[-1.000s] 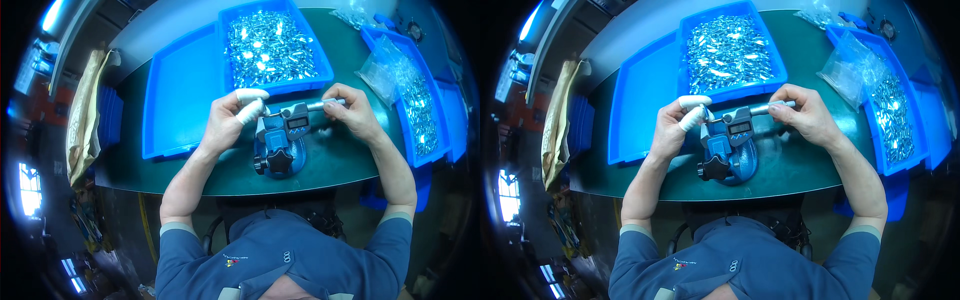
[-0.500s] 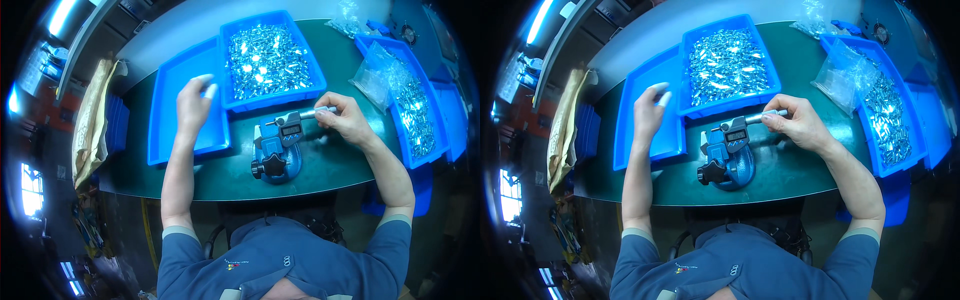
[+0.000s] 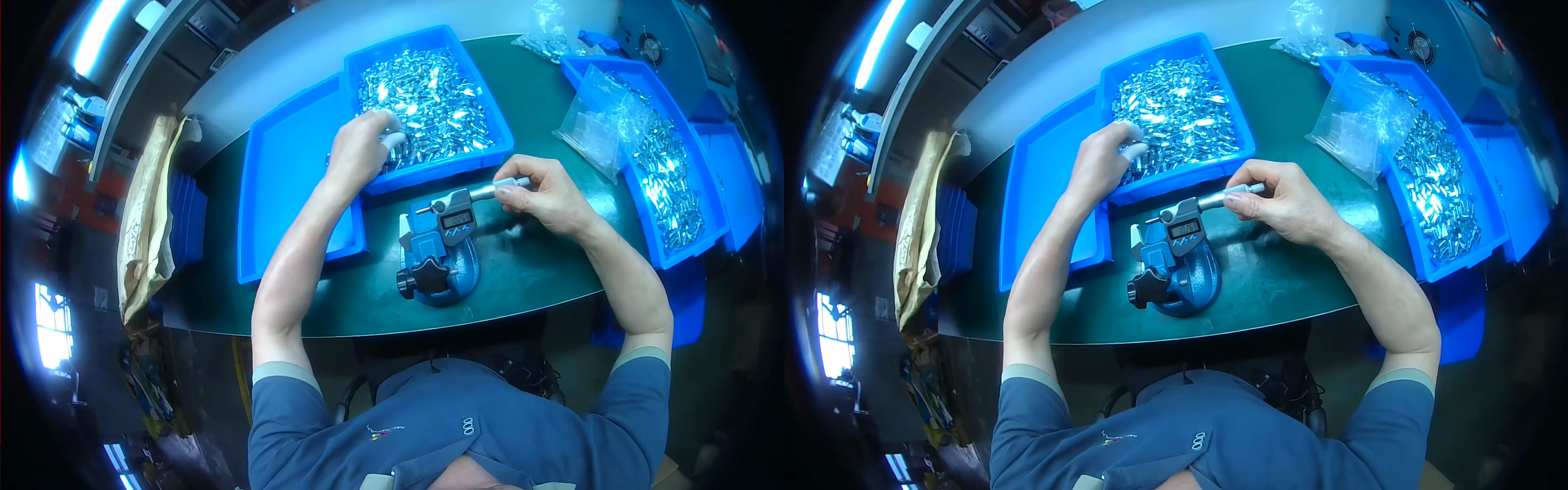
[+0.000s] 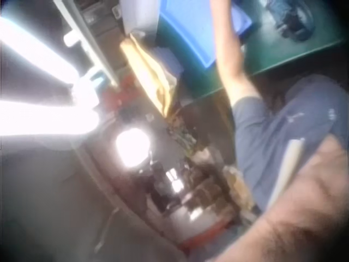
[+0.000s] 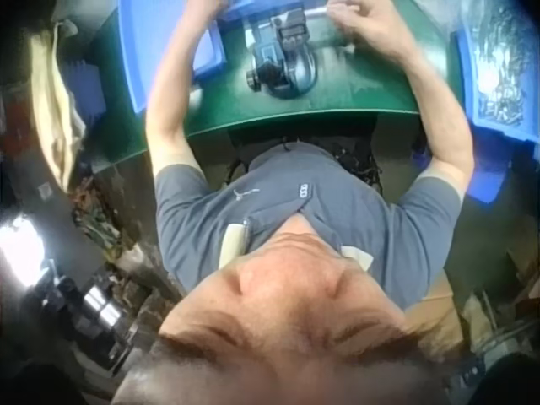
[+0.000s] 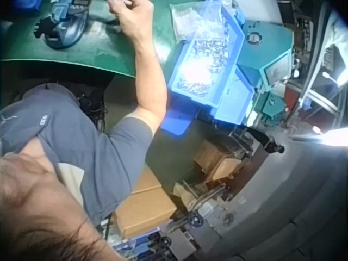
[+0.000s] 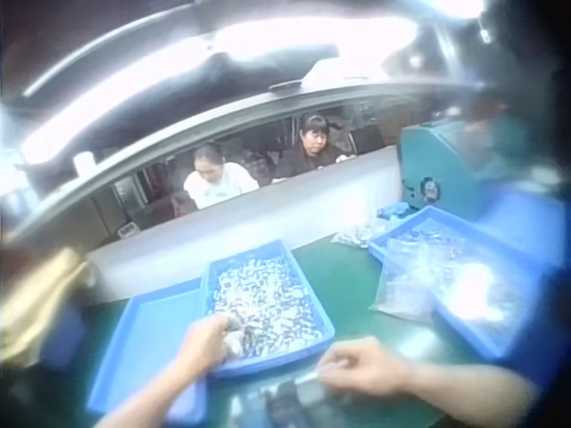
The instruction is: The person inspects and measures small metal parts using a micrometer.
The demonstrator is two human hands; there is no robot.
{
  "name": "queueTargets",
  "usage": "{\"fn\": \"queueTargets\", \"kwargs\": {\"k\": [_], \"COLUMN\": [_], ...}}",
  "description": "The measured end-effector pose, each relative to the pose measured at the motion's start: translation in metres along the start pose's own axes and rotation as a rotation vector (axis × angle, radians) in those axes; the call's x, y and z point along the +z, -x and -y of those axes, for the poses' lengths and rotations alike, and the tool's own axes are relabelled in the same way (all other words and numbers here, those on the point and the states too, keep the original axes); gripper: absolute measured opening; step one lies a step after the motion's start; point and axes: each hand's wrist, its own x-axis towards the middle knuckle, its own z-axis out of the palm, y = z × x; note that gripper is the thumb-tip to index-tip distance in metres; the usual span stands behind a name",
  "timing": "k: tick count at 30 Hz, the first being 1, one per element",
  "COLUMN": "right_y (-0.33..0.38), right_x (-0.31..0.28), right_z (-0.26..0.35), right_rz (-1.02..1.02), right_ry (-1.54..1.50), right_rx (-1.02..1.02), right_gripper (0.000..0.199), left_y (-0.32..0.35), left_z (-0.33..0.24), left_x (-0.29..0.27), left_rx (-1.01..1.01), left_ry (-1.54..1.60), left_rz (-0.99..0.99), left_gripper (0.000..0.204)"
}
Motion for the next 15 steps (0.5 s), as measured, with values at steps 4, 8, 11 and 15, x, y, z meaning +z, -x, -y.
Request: {"fn": "queueTargets", "kwargs": {"k": [4, 8, 11, 15], "right_y": [0.002, 0.002, 0.001, 0.0], "right_x": [-0.001, -0.002, -0.001, 0.001], "right_z": [0.0, -0.002, 0.0, 0.002], "right_rz": [-0.015, -0.045, -0.022, -0.033], "right_ry": [-0.033, -0.049, -0.05, -0.025], "right_rx": [-0.012, -0.017, 0.01, -0.017], "right_gripper": [0.027, 0.028, 0.027, 0.027], "left_y": [0.03, 0.059, 0.068, 0.076], "left_z": [-0.033, -0.049, -0.051, -0.048], "left_x": [-0.024, -0.031, -0.025, -0.019], "left_rx": [-0.271, -0.285, -0.324, -0.331], "left_ry": [0.489, 0.851, 1.192, 1.183], "left_rz": [-0.059, -0.06, -0.085, -0.023], "left_gripper": [0.013, 0.014, 0.018, 0.016]}}
